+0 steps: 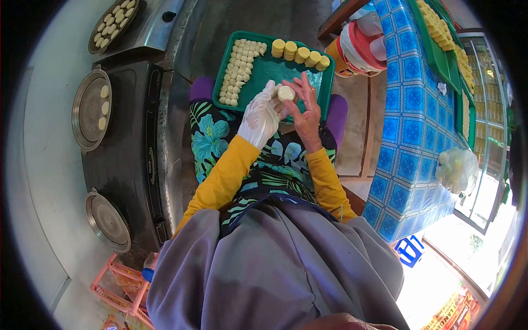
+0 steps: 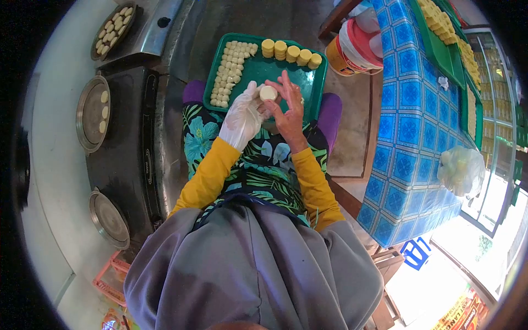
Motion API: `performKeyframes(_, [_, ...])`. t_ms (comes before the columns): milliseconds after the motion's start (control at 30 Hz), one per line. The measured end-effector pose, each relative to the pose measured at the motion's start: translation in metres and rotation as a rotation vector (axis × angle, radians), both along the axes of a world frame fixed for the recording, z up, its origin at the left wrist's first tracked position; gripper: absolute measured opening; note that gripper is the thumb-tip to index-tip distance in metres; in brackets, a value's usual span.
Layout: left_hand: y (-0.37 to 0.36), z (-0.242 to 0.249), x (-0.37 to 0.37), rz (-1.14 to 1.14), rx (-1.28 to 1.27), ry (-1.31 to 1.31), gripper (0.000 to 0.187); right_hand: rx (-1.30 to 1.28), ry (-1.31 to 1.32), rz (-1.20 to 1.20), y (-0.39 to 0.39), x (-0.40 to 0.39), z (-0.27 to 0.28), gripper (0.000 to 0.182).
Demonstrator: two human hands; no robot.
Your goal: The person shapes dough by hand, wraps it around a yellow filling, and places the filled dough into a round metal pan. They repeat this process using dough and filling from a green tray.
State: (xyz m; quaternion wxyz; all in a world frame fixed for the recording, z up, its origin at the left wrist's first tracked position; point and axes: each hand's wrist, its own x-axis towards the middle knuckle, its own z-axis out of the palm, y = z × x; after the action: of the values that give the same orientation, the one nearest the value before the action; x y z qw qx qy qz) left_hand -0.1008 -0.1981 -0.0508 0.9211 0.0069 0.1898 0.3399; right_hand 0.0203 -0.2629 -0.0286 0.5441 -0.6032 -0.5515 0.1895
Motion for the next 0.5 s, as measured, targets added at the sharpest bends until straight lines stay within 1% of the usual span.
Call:
performKeyframes(33, [0.001,0.003,-0.001,0.002,0.009,0.083,0.027,-0.006,0.094,0.081,0.003,0.001,0.002,0.071])
performKeyframes(67, [0.003,0.006,-0.005,0.009,0.018,0.169,0.026,-0.003,0.097,0.096,0.005,0.001,0.002,0.071])
performKeyframes(100, [0.001,0.012,-0.011,0.013,0.060,0.157,0.021,0.005,0.041,0.145,0.007,0.000,0.002,0.069])
performKeyframes(133, [0.002,0.008,-0.014,0.038,0.063,0.166,0.021,0.016,-0.013,0.197,0.011,-0.004,0.002,0.067])
performKeyframes(200, [0.005,-0.009,-0.018,0.030,-0.011,0.043,0.020,0.015,0.023,0.247,0.017,-0.016,-0.001,0.067])
performKeyframes(233, [0.005,-0.001,-0.019,0.055,0.148,-0.051,0.021,0.026,0.033,0.195,0.023,-0.023,-0.004,0.069])
performKeyframes(267, [-0.003,0.010,-0.019,0.195,0.044,0.121,0.021,0.039,0.046,0.148,0.030,-0.030,-0.007,0.072])
performKeyframes(300, [-0.004,0.001,-0.019,0.193,0.122,0.105,0.022,0.054,0.062,0.200,0.037,-0.035,-0.011,0.072])
performKeyframes(333, [-0.002,0.004,-0.026,0.191,0.201,0.093,0.023,0.043,0.011,0.173,0.044,-0.038,-0.014,0.076])
performKeyframes(367, [-0.004,0.007,-0.036,0.211,0.237,0.150,0.024,0.031,-0.041,0.144,0.051,-0.043,-0.017,0.079])
performKeyframes(400, [-0.002,0.023,-0.046,0.228,0.271,0.206,0.025,0.044,-0.031,0.191,0.055,-0.050,-0.017,0.079])
performKeyframes(433, [0.006,0.014,-0.053,0.207,0.254,0.285,0.027,0.008,-0.024,0.228,0.060,-0.057,-0.014,0.081])
performKeyframes(467, [0.011,0.003,-0.063,0.242,0.257,0.296,0.027,-0.032,-0.019,0.258,0.062,-0.064,-0.012,0.082])
performKeyframes(500, [0.016,0.013,-0.076,0.233,0.261,0.337,0.025,-0.049,0.001,0.317,0.066,-0.071,-0.005,0.084])
